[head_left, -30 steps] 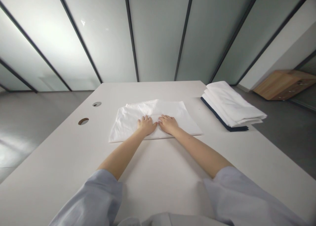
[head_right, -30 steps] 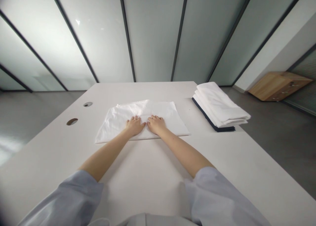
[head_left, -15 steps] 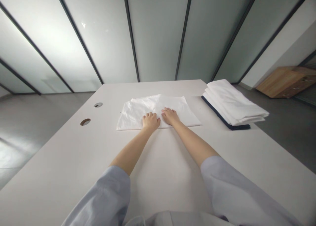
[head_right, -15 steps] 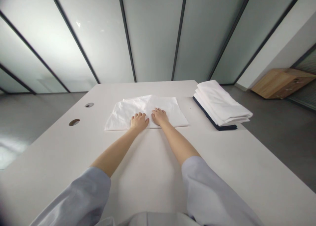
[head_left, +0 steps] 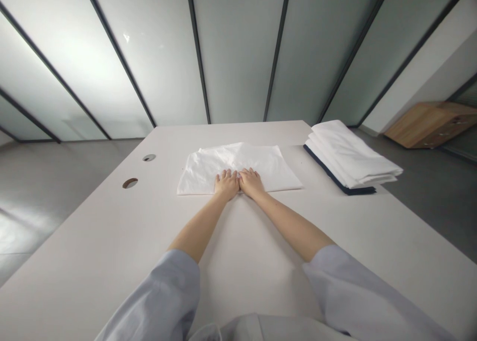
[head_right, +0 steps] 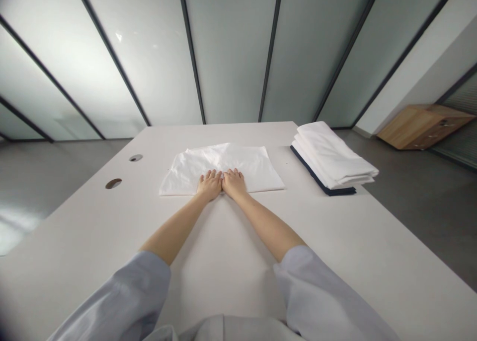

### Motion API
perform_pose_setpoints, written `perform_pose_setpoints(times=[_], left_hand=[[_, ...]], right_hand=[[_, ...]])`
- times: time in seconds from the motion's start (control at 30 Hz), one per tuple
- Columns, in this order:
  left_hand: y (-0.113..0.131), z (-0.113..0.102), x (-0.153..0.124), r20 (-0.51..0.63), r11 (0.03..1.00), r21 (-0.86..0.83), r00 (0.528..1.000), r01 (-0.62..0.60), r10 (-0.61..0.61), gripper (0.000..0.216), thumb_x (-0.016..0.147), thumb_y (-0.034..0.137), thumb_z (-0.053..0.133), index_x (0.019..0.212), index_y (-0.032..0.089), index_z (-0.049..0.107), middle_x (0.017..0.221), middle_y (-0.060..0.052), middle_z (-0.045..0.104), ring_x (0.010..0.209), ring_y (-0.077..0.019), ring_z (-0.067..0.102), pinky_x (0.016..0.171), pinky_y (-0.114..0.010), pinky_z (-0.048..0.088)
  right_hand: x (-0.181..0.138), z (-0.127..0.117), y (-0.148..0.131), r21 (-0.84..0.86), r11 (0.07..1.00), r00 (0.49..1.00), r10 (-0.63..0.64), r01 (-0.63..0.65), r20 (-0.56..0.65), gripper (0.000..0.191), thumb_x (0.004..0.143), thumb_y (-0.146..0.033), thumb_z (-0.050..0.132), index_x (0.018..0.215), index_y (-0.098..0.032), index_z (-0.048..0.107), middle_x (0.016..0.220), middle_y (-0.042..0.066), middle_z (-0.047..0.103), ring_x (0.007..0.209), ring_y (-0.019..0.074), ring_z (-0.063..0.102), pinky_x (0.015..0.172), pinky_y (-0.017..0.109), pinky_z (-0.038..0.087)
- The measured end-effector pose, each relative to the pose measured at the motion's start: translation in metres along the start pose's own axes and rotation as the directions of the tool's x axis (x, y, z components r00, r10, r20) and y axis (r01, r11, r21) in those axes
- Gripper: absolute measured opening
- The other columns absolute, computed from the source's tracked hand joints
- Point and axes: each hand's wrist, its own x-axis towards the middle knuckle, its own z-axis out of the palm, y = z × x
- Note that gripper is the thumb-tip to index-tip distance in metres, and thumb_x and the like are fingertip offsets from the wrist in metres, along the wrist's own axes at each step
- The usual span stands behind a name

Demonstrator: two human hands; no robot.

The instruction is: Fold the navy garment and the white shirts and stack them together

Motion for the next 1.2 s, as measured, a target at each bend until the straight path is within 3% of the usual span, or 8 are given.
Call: perform_pose_setpoints(times=[0.2,0.37,0.8,0.93,1.2], left_hand=[[-0.003,0.001,-0.002,0.01,1.0,0.009,1.0,0.018,-0.018,0.056,0.098,0.039,0.021,0.149,0.021,0.035,0.156,-0.012,0.032,0.144,-0.0285,0.026,0.114,-0.05,0.023],[-0.018,0.002,-0.004,0.006,0.997,0.008,0.997,0.071,-0.071,0.067,0.096,0.056,0.022,0.151,0.02,0.031,0.158,-0.013,0.028,0.146,-0.0285,0.022,0.115,-0.046,0.022],[-0.118,-0.017,-0.018,0.073,0.943,0.072,0.941,0.325,-0.33,0.076,0.092,0.062,0.018,0.153,0.018,0.028,0.161,-0.013,0.018,0.148,-0.0315,0.014,0.117,-0.051,0.017],[-0.126,-0.017,-0.021,0.057,0.93,0.083,0.93,0.357,-0.363,0.077,0.091,0.064,0.018,0.152,0.019,0.029,0.161,-0.014,0.019,0.147,-0.0336,0.016,0.114,-0.054,0.021],[-0.124,-0.017,-0.031,-0.011,0.936,0.1,0.942,0.336,-0.337,0.068,0.093,0.058,0.026,0.146,0.018,0.039,0.157,-0.015,0.029,0.144,-0.0329,0.025,0.113,-0.048,0.026]], right_hand=[[-0.005,-0.003,0.003,-0.03,1.0,0.999,-0.009,0.01,0.033,0.048,0.1,-0.032,0.028,0.142,-0.019,0.047,0.152,0.011,0.041,0.141,0.0268,0.03,0.112,0.042,0.024],[-0.006,-0.002,0.023,-0.04,0.998,0.996,0.044,-0.041,0.077,0.06,0.098,-0.053,0.029,0.148,-0.021,0.038,0.158,0.012,0.029,0.144,0.0297,0.024,0.113,0.046,0.02],[-0.014,-0.014,0.113,-0.093,0.955,0.954,0.29,-0.283,0.078,0.071,0.094,-0.062,0.025,0.151,-0.02,0.033,0.159,0.014,0.026,0.145,0.0331,0.022,0.114,0.052,0.019],[-0.021,-0.018,0.128,-0.104,0.952,0.953,0.295,-0.288,0.071,0.07,0.094,-0.06,0.026,0.15,-0.019,0.035,0.159,0.013,0.026,0.145,0.0325,0.021,0.113,0.053,0.021],[-0.028,-0.019,0.13,-0.1,0.963,0.968,0.25,-0.251,-0.017,0.056,0.094,-0.053,0.036,0.138,-0.021,0.05,0.152,0.013,0.038,0.14,0.0318,0.029,0.109,0.05,0.027]])
